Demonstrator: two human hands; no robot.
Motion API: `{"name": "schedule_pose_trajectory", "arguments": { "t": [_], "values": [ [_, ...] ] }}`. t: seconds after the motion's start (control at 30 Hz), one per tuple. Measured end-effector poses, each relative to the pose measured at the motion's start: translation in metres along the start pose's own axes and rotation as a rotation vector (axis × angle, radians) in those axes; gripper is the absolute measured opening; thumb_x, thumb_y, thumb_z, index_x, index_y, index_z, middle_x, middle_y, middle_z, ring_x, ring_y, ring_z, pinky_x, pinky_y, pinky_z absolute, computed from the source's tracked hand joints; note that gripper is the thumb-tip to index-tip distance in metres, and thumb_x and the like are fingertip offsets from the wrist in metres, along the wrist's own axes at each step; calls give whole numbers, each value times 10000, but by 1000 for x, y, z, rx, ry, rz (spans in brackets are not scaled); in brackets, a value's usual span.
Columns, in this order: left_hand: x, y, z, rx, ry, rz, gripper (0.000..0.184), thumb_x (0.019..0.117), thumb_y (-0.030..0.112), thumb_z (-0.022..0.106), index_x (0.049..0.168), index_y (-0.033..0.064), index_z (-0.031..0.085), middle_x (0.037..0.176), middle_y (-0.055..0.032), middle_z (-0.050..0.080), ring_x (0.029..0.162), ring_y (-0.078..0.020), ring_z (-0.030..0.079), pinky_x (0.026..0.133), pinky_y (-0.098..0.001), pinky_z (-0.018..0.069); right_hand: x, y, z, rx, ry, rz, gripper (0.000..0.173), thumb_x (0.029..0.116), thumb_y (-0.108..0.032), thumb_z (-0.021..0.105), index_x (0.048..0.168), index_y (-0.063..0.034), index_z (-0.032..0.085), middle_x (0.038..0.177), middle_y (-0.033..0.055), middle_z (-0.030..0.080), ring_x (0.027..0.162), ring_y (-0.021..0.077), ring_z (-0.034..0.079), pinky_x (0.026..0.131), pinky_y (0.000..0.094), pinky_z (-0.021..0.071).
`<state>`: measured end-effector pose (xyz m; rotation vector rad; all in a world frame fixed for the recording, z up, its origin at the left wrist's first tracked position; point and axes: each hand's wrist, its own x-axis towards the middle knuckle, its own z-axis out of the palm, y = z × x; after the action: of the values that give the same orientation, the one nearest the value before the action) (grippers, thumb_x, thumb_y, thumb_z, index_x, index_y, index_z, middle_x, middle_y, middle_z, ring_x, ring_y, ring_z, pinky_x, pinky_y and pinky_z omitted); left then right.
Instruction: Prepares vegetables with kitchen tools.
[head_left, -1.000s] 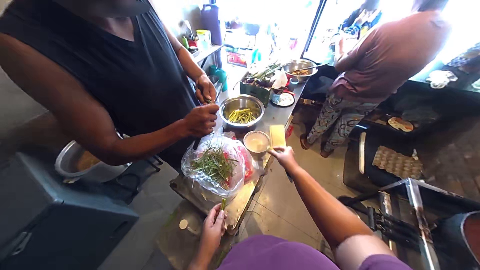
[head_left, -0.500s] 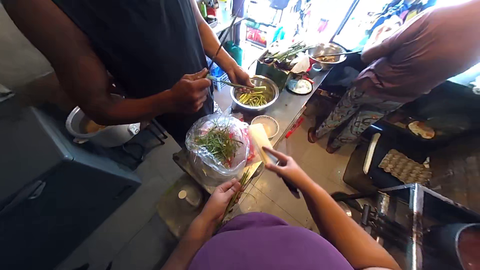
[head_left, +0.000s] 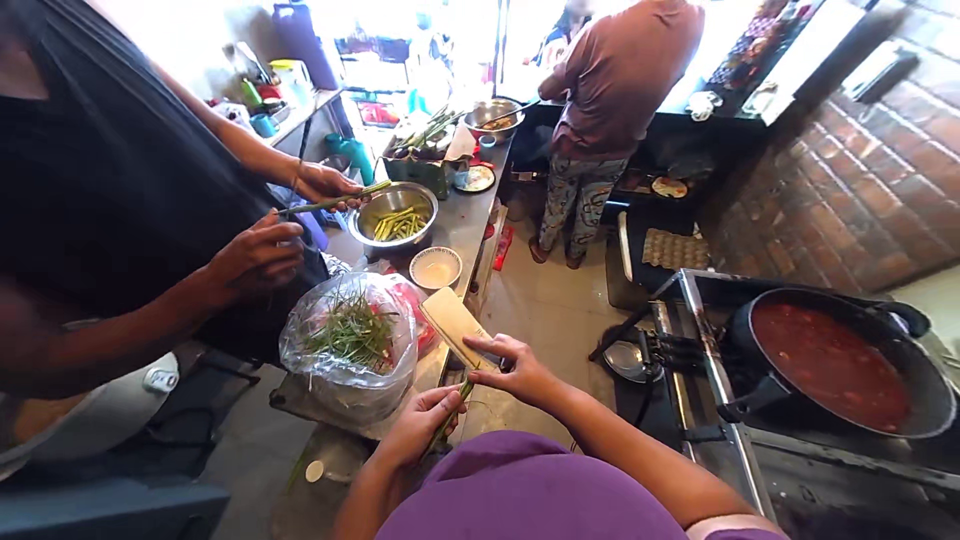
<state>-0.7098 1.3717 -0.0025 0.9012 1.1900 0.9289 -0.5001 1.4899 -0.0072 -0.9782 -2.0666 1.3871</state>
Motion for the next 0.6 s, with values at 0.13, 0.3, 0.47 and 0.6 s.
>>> {"name": "schedule_pose_trajectory", "arguments": {
  "t": [0.13, 0.3, 0.47, 0.6],
  "values": [
    [-5, -3, -6, 15, -35, 12, 286, 1056, 219, 552, 1227, 51, 709, 918, 5, 698, 693, -54, 617, 658, -202, 539, -7, 3, 8, 0, 18, -41, 583, 879, -513, 772, 1411, -305, 650, 1025, 51, 630, 843, 81, 558, 723, 256, 490],
    [-13, -8, -9, -88, -18, -19, 264, 1055, 195, 550, 1192, 31, 704, 891, -9, 685, 676, -53, 615, 634, -188, 537, -10, 7, 26, 91, 84, -81, 567, 874, -464, 797, 1385, -248, 676, 1094, 81, 681, 953, 105, 621, 827, 285, 538],
    [-16, -16, -7, -191, 81, -32, 254, 1066, 172, 524, 1179, 16, 689, 869, -17, 665, 655, -56, 603, 615, -193, 534, -5, 5, 40, -33, 206, -152, 515, 881, -449, 794, 1347, -251, 704, 1059, 87, 694, 875, 122, 630, 769, 304, 551],
    [-20, -18, -1, -333, 208, -111, 254, 1081, 155, 501, 1215, 8, 658, 849, -24, 634, 636, -69, 586, 597, -198, 523, 4, 7, 51, -251, 309, -298, 432, 893, -467, 769, 1282, -279, 747, 903, 70, 662, 742, 145, 606, 650, 333, 541]
  ]
}}
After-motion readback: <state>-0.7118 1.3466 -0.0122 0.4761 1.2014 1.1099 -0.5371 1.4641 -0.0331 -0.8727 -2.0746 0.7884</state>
